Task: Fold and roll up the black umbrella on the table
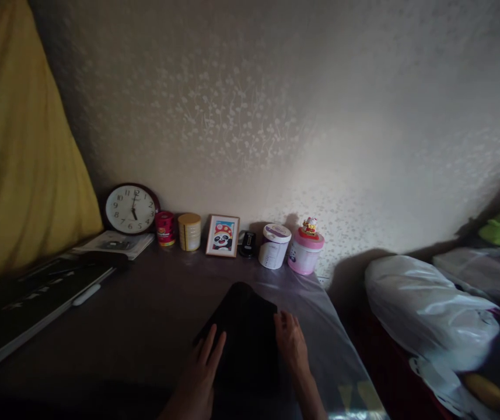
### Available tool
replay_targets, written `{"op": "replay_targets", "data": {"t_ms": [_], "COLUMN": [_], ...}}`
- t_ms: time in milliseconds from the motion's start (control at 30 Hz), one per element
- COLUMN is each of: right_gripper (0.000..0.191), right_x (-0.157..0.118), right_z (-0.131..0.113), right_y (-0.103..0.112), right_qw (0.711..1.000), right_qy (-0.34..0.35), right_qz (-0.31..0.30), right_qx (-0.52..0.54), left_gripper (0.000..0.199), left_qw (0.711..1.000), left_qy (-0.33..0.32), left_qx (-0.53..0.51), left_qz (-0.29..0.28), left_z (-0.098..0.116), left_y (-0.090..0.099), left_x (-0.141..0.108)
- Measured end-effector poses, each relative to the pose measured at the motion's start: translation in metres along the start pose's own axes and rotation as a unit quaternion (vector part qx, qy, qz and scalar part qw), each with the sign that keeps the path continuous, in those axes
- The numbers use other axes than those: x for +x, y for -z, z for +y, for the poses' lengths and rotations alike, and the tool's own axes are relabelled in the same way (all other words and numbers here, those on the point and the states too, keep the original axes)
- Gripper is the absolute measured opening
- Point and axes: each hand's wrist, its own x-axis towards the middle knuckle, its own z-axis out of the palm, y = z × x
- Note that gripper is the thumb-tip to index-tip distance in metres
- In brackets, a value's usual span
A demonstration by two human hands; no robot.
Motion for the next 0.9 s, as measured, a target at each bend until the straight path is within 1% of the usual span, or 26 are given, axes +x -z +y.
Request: {"op": "replay_targets", "data": {"t_ms": [100,200,333,400,467,533,600,733,833,900], "right_gripper": [0.037,0.041,0.040,0.039,0.039,0.043,0.049,0.051,0.053,0.056], "right_x": [-0.027,-0.043,-0.049,-0.048,-0.043,-0.037,-0.029,-0.016,-0.008,-0.005], "right_z": [-0.003,-0.013,-0.021,-0.023,-0.028,-0.037,-0.053,-0.095,-0.120,-0.130], "right_y": [0.004,0.004,0.008,0.012,0.014,0.015,0.015,0.010,-0.001,-0.014], "right_qw": [0.998,0.994,0.995,0.995,0.995,0.993,0.986,0.955,0.930,0.914], "right_qy": [-0.033,-0.066,-0.070,-0.067,-0.066,-0.075,-0.086,-0.070,-0.088,-0.099], "right_qz": [-0.033,-0.059,-0.069,-0.079,-0.079,-0.076,-0.085,-0.135,-0.148,-0.167], "right_qx": [0.037,0.058,0.026,-0.004,-0.002,0.046,0.119,0.254,0.324,0.356], "left_gripper": [0.088,0.088,0.089,0.090,0.091,0.092,0.090,0.087,0.084,0.084], "left_qw": [1.000,0.999,0.998,0.997,0.996,0.995,0.995,0.995,0.995,0.995], "left_qy": [0.020,0.032,0.047,0.060,0.073,0.081,0.081,0.090,0.091,0.083], "left_qx": [-0.009,-0.027,-0.049,-0.056,-0.060,-0.059,-0.055,-0.045,-0.041,-0.044], "left_qz": [-0.011,-0.007,0.002,0.001,-0.007,-0.015,-0.014,-0.017,-0.011,0.010], "left_z": [0.006,0.007,0.005,0.004,0.003,0.002,0.002,0.005,0.004,0.002], "left_y": [0.009,0.007,0.000,-0.003,-0.005,-0.007,-0.007,-0.001,-0.001,-0.007], "left_x": [-0.003,-0.005,-0.007,-0.007,-0.006,-0.005,-0.005,-0.005,-0.005,-0.004]}}
